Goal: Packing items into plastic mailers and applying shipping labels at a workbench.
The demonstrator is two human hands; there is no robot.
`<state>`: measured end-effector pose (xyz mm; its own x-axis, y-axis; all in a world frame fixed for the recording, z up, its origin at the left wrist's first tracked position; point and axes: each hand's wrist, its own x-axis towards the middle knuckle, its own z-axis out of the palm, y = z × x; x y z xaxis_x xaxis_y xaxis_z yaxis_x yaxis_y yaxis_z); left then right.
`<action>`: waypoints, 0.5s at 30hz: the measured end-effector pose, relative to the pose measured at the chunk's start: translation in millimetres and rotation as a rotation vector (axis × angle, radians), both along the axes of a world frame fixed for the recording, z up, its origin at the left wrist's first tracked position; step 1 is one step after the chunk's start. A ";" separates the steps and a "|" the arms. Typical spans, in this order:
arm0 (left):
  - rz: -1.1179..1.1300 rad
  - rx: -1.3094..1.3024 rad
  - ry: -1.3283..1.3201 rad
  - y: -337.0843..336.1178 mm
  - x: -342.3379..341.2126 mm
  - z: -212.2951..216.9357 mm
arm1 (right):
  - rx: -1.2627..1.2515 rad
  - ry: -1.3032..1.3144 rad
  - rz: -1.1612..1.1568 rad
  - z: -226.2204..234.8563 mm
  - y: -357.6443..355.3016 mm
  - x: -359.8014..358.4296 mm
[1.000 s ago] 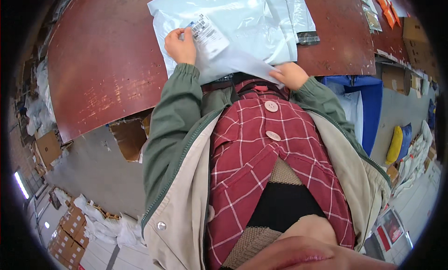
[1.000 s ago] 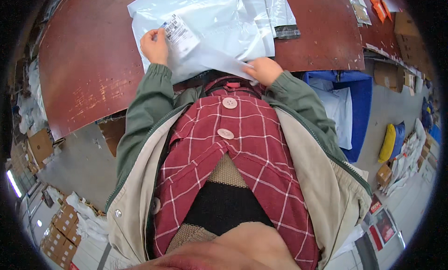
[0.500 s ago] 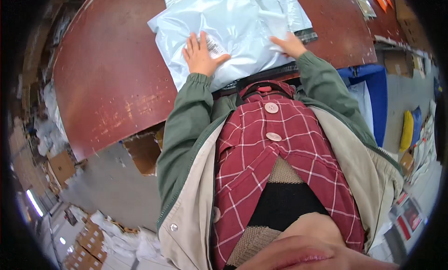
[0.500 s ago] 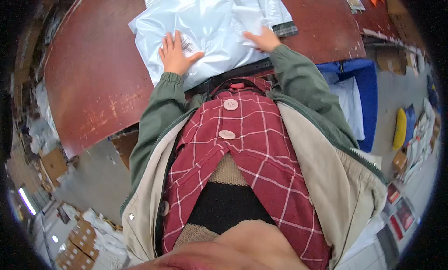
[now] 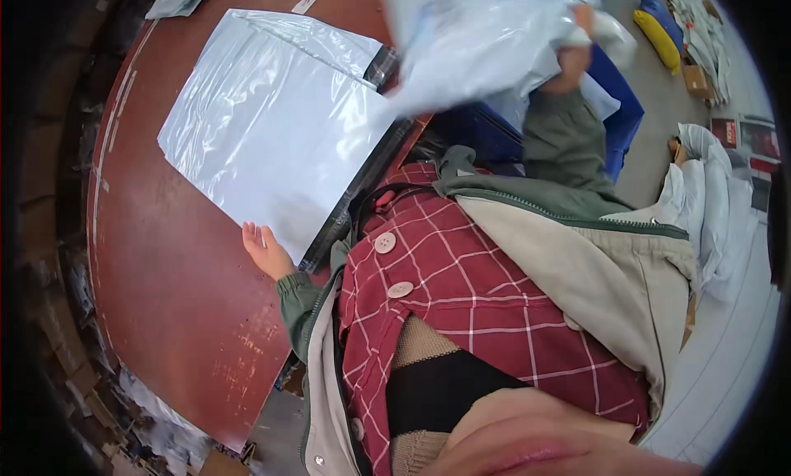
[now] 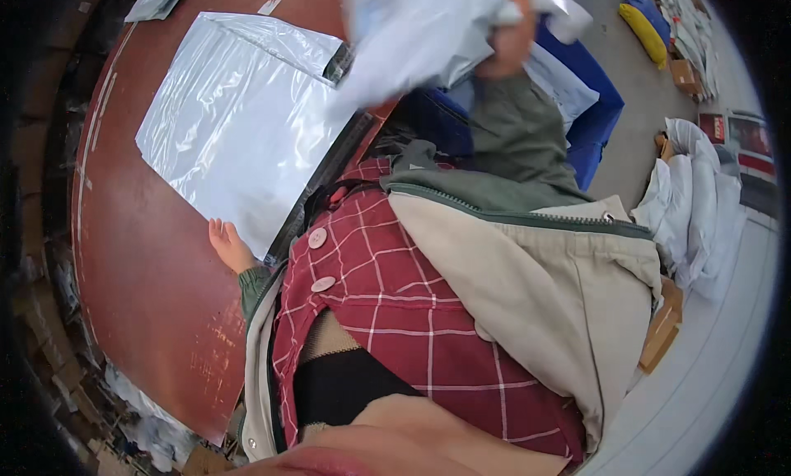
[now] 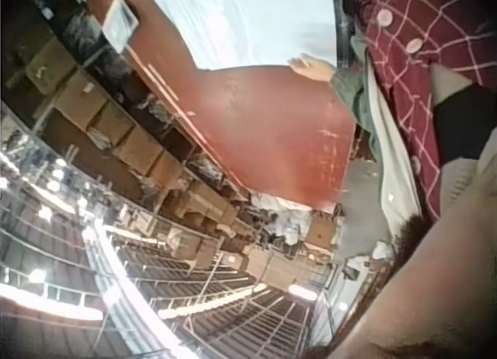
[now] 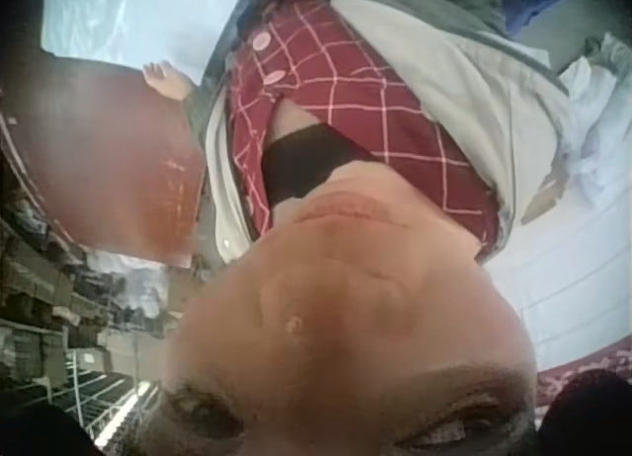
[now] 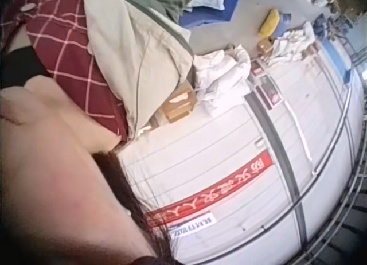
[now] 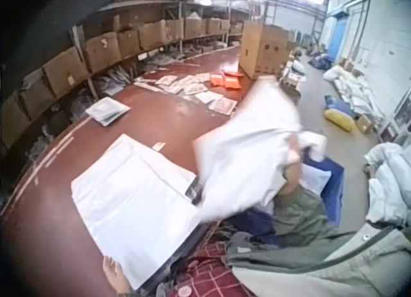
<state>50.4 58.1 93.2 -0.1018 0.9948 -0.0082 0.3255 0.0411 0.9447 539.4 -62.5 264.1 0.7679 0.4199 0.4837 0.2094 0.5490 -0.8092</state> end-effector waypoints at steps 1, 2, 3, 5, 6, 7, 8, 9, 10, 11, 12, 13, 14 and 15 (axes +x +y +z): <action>-0.013 -0.029 -0.019 0.3 3.3 0.2 | 0.092 0.057 -0.029 4.5 -19.5 2.9; -0.012 -0.033 -0.018 1.9 3.9 1.6 | 0.213 0.313 -0.027 0.1 -29.9 6.5; -0.051 -0.027 -0.023 6.0 5.5 2.8 | 0.210 0.314 -0.027 -7.0 -37.0 7.9; -0.107 -0.033 -0.030 12.8 15.6 4.1 | -0.276 0.307 -0.376 -33.7 -59.2 14.1; -0.172 -0.021 -0.030 15.0 23.9 4.2 | -0.483 0.249 -0.273 -57.4 -73.2 30.9; -0.211 -0.004 -0.006 14.2 17.5 7.4 | -0.640 0.039 -0.093 -69.0 -68.1 17.7; -0.256 0.017 0.010 14.6 25.2 10.4 | -0.677 -0.055 0.053 -73.8 -64.9 -0.5; -0.271 0.018 0.009 13.7 30.8 14.5 | -0.706 -0.147 0.202 -79.2 -61.1 -19.3; -0.326 0.033 0.086 11.1 31.5 20.0 | -0.941 -0.095 0.314 -66.5 -55.0 -48.0; -0.393 0.047 0.158 8.6 36.7 23.4 | -0.971 -0.097 0.411 -77.3 -57.5 -61.4; -0.435 0.086 0.179 5.2 41.7 25.9 | -1.069 -0.120 0.375 -83.7 -61.9 -70.4; -0.441 0.083 0.181 2.2 41.5 28.1 | -1.163 -0.143 0.353 -86.7 -63.8 -79.3; -0.480 0.087 0.212 -0.9 41.6 29.4 | -1.167 -0.136 0.350 -86.4 -70.2 -83.6; -0.520 0.089 0.242 -3.2 41.3 29.7 | -1.287 -0.286 0.255 -85.7 -79.8 -84.9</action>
<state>91.7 54.9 122.9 0.4121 0.9103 0.0399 0.4892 -0.2580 0.8331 454.6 -142.3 178.4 0.5394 0.8096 -0.2315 0.4635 -0.5150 -0.7210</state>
